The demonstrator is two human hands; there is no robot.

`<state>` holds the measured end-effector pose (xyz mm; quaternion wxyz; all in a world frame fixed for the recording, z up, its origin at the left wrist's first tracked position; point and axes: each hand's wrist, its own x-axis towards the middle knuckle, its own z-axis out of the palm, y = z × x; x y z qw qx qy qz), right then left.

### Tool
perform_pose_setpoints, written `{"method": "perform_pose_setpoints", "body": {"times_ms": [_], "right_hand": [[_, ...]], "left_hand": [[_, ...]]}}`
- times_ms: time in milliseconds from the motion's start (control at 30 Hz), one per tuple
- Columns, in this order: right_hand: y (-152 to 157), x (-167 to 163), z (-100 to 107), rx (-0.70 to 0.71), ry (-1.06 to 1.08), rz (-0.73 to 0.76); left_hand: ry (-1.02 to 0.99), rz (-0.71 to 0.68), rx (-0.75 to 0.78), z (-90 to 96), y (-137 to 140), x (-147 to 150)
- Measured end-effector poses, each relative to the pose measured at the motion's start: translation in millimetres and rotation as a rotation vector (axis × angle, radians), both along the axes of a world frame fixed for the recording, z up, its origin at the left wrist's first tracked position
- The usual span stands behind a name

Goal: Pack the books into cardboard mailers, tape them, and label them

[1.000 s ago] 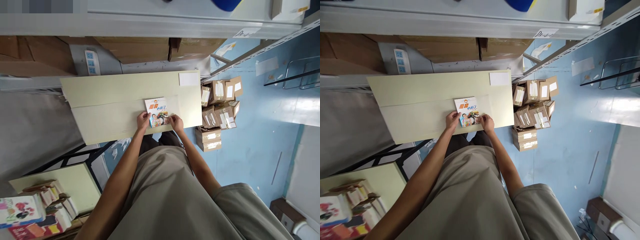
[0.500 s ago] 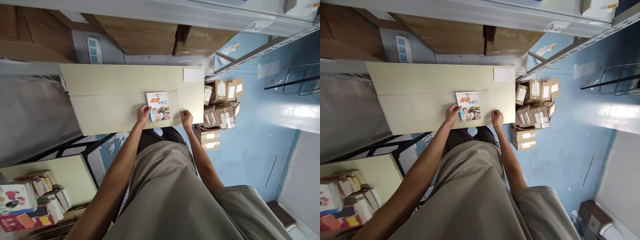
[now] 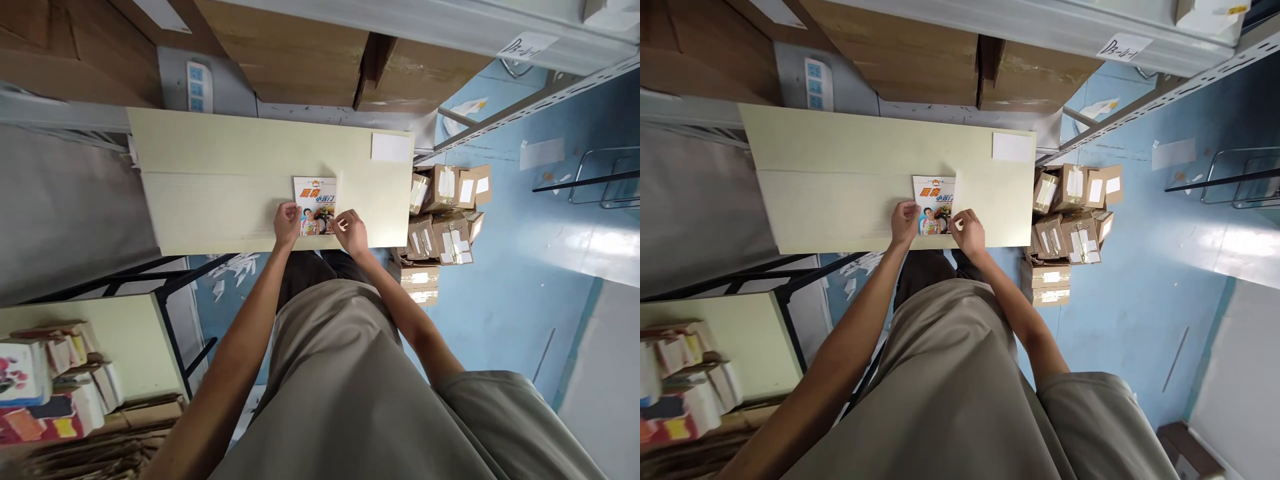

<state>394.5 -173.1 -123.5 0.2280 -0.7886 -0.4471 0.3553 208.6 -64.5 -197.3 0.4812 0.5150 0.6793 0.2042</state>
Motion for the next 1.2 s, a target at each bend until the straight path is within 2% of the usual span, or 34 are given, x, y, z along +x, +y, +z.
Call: {"method": "perform_pose_setpoints", "body": {"times_ms": [100, 200, 333, 433, 567, 700, 800, 900, 1033, 1200], "right_hand": [[22.5, -26.9, -4.5, -0.109, -0.036, 0.121], [38.0, -47.5, -15.2, -0.205, -0.067, 0.204], [45.0, -55.9, -25.7, -0.256, -0.078, 0.249], [43.7, -44.9, -25.9, -0.244, -0.044, 0.263], [44.6, -12.1, -27.2, -0.156, -0.097, 0.108], [59.7, 16.5, -43.8, -0.183, -0.046, -0.077], [75.8, 21.3, -59.1, -0.219, 0.023, -0.182], [87.1, 16.5, -65.3, -0.218, 0.039, -0.222], [92.7, 11.0, -58.3, -0.198, 0.023, -0.223], [100.5, 10.0, -46.1, -0.227, 0.004, -0.221]], "left_hand": [[0.063, -0.120, 0.046, 4.9, -8.2, -1.3], [0.119, -0.174, 0.073, 6.7, -14.5, 3.4], [0.194, -0.124, 0.045, 4.1, -16.8, 15.3], [0.240, -0.088, 0.035, 0.7, -14.9, 20.9], [0.248, -0.075, 0.049, -3.7, -13.4, 23.1], [0.220, -0.019, 0.048, -7.6, -16.0, 26.0], [0.234, -0.004, 0.052, -8.4, -17.5, 27.5], [0.241, -0.057, 0.060, -5.5, -16.6, 27.3], [0.282, -0.155, 0.030, 8.8, -17.6, 28.2], [0.374, -0.383, 0.096, 43.1, -40.7, 43.6]]}}
